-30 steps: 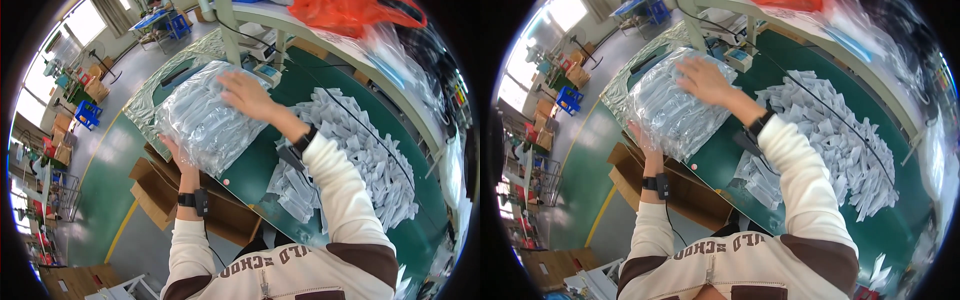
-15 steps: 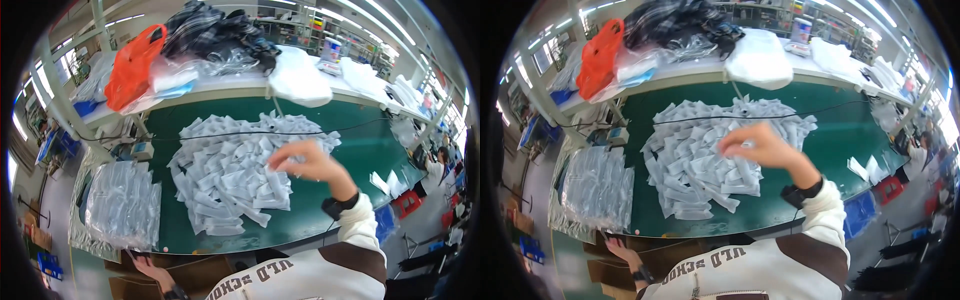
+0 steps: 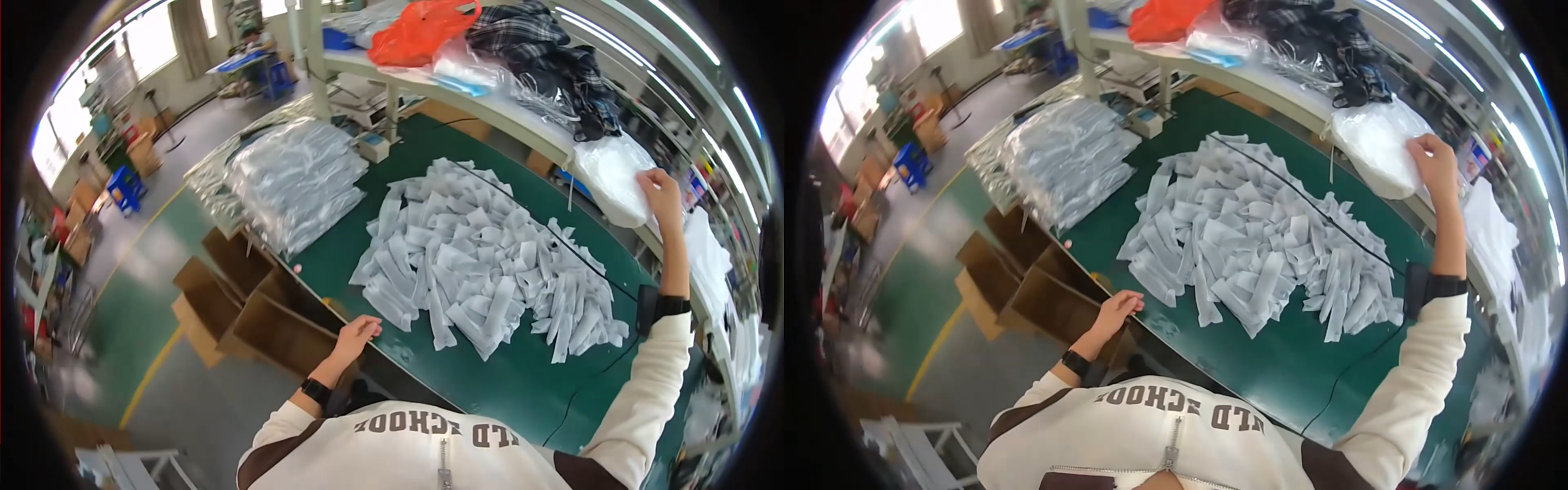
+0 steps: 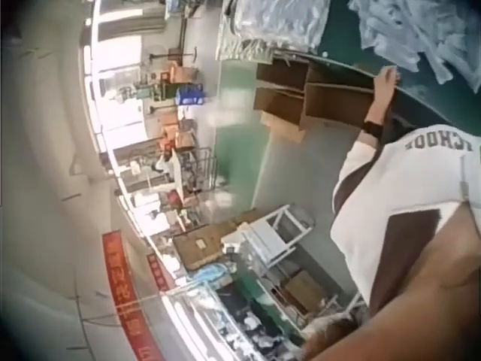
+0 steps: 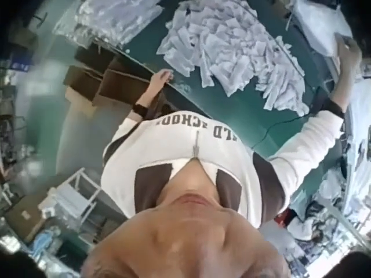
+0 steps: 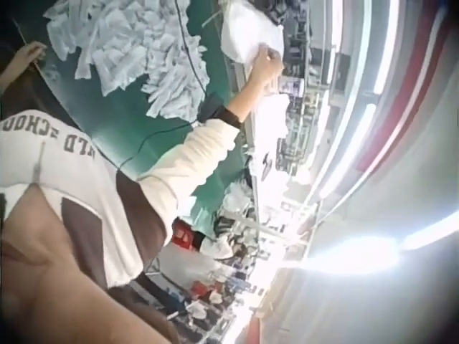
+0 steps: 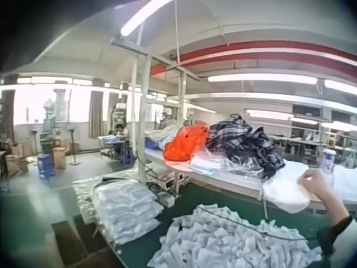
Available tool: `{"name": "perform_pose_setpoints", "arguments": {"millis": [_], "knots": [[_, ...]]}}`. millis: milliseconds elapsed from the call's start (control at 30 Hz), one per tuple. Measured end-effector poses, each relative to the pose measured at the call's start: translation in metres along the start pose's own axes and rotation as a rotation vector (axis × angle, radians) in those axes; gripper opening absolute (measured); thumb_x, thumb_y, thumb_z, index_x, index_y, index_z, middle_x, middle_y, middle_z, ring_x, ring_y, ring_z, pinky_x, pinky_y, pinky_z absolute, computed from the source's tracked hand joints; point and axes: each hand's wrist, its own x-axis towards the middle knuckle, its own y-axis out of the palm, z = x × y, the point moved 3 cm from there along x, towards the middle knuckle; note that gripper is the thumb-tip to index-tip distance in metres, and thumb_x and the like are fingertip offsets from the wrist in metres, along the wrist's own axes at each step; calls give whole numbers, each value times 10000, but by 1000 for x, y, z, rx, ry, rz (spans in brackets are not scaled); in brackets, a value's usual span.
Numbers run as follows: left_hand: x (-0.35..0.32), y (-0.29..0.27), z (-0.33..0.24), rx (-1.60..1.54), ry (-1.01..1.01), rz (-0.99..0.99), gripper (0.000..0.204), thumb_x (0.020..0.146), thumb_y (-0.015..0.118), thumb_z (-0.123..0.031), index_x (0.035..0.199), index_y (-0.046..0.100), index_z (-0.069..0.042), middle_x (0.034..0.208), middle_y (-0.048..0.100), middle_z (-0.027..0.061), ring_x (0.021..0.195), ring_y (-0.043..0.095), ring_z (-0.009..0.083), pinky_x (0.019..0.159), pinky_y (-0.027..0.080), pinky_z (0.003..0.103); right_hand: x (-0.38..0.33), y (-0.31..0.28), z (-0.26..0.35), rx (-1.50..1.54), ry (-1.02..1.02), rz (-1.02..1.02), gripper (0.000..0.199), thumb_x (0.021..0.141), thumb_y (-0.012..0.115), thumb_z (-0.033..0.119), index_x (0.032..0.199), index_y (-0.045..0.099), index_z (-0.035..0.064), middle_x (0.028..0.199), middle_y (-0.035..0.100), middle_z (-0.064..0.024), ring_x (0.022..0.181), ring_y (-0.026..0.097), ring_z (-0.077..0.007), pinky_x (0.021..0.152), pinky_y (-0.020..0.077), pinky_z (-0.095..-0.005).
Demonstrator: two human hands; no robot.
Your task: The person picks up a plastic bag and places several small white-wrapped items into it by hand before setting it aside. They then repeat the process, filling another plastic bag with more items from the pile.
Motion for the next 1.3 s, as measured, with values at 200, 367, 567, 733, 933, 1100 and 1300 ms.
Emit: {"name": "perform_pose_setpoints", "arguments": {"millis": [200,367,567,733,933,1100,1300], "knots": [[-49,87,0,13,-102,27,275,1018,536,-224,1198,610,-30,1016,678,50,950,634,117,828,499,257,-10,-16,-10,889,304,-241,240,884,692,290,1016,704,90,951,663,5,875,584,-111,800,443,-277],[-59,143,-44,117,-49,195,279,1008,555,-218,1205,607,-27,1038,678,50,985,630,109,863,494,261,22,-29,-40,1209,326,-425,194,902,693,236,1011,695,75,927,653,16,831,565,-92,762,431,-249],[-57,177,-89,223,38,370,310,1006,556,-220,1243,595,-25,1098,668,68,1035,622,127,923,479,278,1,-80,-42,1173,62,-651,145,942,658,151,999,682,20,930,670,-16,809,571,-74,742,427,-214],[-44,198,-140,22,155,546,375,1017,532,-256,1291,567,-2,1206,629,94,1126,595,183,984,462,335,-118,-87,47,943,-385,-609,99,974,585,67,924,619,-12,987,668,-83,869,602,-122,824,454,-247],[-1,240,-227,-504,158,673,437,965,599,-172,1364,508,-19,1280,588,92,1186,556,176,1014,438,327,-272,27,88,628,-742,90,157,754,690,-45,844,606,51,886,639,-86,796,630,-272,681,498,-349],[26,273,-200,-385,30,636,307,1005,533,-187,1265,564,-25,1108,635,68,980,589,127,869,467,269,-328,96,72,609,-621,240,195,738,739,26,852,584,61,839,576,-108,792,606,-314,678,489,-389],[43,281,-148,-193,-93,649,186,1032,482,-188,1032,590,-36,858,622,12,661,455,44,618,372,186,-347,113,44,696,-337,246,221,761,740,39,956,637,37,929,640,-94,835,636,-296,731,510,-371]]}}
